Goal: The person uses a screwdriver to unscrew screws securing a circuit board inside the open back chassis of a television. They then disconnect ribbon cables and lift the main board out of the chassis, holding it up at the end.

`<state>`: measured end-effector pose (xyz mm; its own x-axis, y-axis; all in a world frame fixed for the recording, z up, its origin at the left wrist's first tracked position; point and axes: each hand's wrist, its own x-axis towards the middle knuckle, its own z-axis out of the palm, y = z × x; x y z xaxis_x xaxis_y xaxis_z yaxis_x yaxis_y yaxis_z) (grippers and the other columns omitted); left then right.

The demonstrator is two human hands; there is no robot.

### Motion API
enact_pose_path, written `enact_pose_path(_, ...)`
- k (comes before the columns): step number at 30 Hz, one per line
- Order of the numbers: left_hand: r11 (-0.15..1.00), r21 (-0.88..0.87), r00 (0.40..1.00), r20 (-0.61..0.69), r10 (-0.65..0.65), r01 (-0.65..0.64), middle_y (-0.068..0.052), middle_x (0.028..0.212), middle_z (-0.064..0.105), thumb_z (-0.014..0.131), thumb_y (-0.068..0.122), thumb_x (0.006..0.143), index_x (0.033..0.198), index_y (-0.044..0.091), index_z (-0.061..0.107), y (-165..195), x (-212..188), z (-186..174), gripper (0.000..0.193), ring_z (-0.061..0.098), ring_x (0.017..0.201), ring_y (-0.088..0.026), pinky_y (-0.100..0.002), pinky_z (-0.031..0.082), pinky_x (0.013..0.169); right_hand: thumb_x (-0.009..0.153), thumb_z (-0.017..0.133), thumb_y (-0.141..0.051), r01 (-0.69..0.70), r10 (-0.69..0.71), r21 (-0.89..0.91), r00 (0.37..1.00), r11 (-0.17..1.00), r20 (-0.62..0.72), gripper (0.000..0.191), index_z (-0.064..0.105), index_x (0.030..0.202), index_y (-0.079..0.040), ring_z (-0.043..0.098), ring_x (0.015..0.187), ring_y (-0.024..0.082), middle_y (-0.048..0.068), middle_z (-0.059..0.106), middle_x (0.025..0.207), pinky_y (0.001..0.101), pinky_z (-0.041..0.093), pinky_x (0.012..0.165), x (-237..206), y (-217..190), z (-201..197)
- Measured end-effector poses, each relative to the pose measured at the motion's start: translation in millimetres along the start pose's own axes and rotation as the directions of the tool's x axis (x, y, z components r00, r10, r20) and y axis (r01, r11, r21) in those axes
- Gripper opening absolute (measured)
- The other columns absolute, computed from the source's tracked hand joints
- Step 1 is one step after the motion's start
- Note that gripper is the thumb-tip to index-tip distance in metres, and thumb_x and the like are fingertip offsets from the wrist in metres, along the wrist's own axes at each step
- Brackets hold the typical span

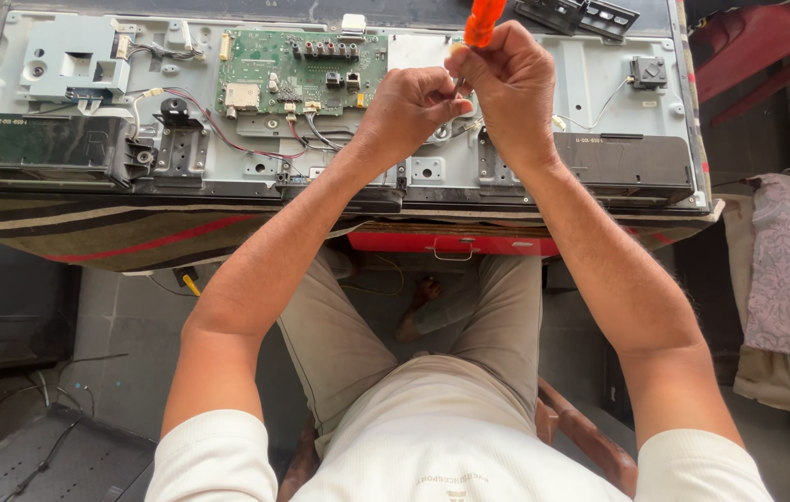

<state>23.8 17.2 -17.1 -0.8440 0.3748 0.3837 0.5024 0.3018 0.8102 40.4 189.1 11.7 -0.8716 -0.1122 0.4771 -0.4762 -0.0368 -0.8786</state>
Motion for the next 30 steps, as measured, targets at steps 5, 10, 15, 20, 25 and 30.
enact_pose_path(5,1.000,-0.020,0.997,0.077,0.000,0.001,-0.004,0.069,0.064,0.073,0.016,0.098,0.095,0.001,0.067,7.7,-2.3,-6.8,0.017,0.055,0.061,-0.008,-0.032,0.048,0.059,0.111,0.063,-0.006,-0.015,0.016,-0.050,1.000,0.999,0.017,0.010,0.067,0.119,-0.003,0.069,0.088,0.006,0.003,0.076,0.101,0.0237,0.058,0.077,-2.8,-1.9,-2.3)
enact_pose_path(10,1.000,-0.002,1.000,0.013,0.023,-0.023,-0.004,0.071,0.068,0.079,0.019,0.093,0.094,0.002,0.072,7.4,-1.1,-5.1,0.019,0.060,0.063,-0.008,-0.032,0.052,0.058,0.112,0.066,-0.007,0.048,-0.049,0.051,0.999,0.998,0.019,0.006,0.062,0.110,-0.003,0.068,0.087,0.006,0.004,0.075,0.098,0.0246,0.057,0.078,-2.2,-0.7,-0.8)
enact_pose_path(15,1.000,0.021,0.999,0.049,0.006,-0.007,-0.005,0.073,0.069,0.078,0.020,0.096,0.095,0.001,0.072,7.5,2.0,-6.2,0.020,0.063,0.065,-0.010,-0.032,0.052,0.059,0.114,0.062,-0.008,0.033,-0.033,-0.027,0.999,0.999,0.016,0.012,0.069,0.118,0.000,0.067,0.087,0.007,0.004,0.074,0.099,0.0247,0.057,0.078,-0.7,-0.1,-3.5)
enact_pose_path(20,0.999,0.034,0.989,0.145,0.016,-0.021,-0.006,0.082,0.072,0.079,0.019,0.091,0.102,0.001,0.073,4.9,6.1,-2.8,0.022,0.065,0.067,-0.012,-0.033,0.053,0.063,0.115,0.061,-0.009,0.091,-0.093,-0.046,0.995,0.995,-0.037,0.010,0.068,0.115,-0.002,0.068,0.087,0.008,0.004,0.075,0.098,0.0250,0.056,0.076,8.0,-12.0,-12.9)
enact_pose_path(25,0.993,0.109,0.979,0.204,0.014,-0.037,-0.009,0.083,0.074,0.075,0.015,0.094,0.097,0.000,0.073,2.6,19.8,10.8,0.015,0.066,0.070,-0.014,-0.034,0.052,0.067,0.118,0.062,-0.010,0.184,-0.186,-0.069,0.982,0.981,-0.036,0.013,0.070,0.111,-0.001,0.070,0.090,0.010,0.006,0.075,0.101,0.0265,0.056,0.078,19.5,-29.5,-28.6)
enact_pose_path(30,0.998,0.058,0.978,0.205,-0.027,0.016,-0.008,0.078,0.073,0.072,0.011,0.094,0.094,0.001,0.072,3.6,51.5,30.5,0.010,0.065,0.067,-0.014,-0.034,0.053,0.066,0.112,0.071,-0.011,0.160,-0.183,-0.220,0.979,0.962,-0.090,0.017,0.073,0.100,0.000,0.067,0.077,0.009,0.005,0.074,0.089,0.0247,0.055,0.071,28.6,-33.3,-50.5)
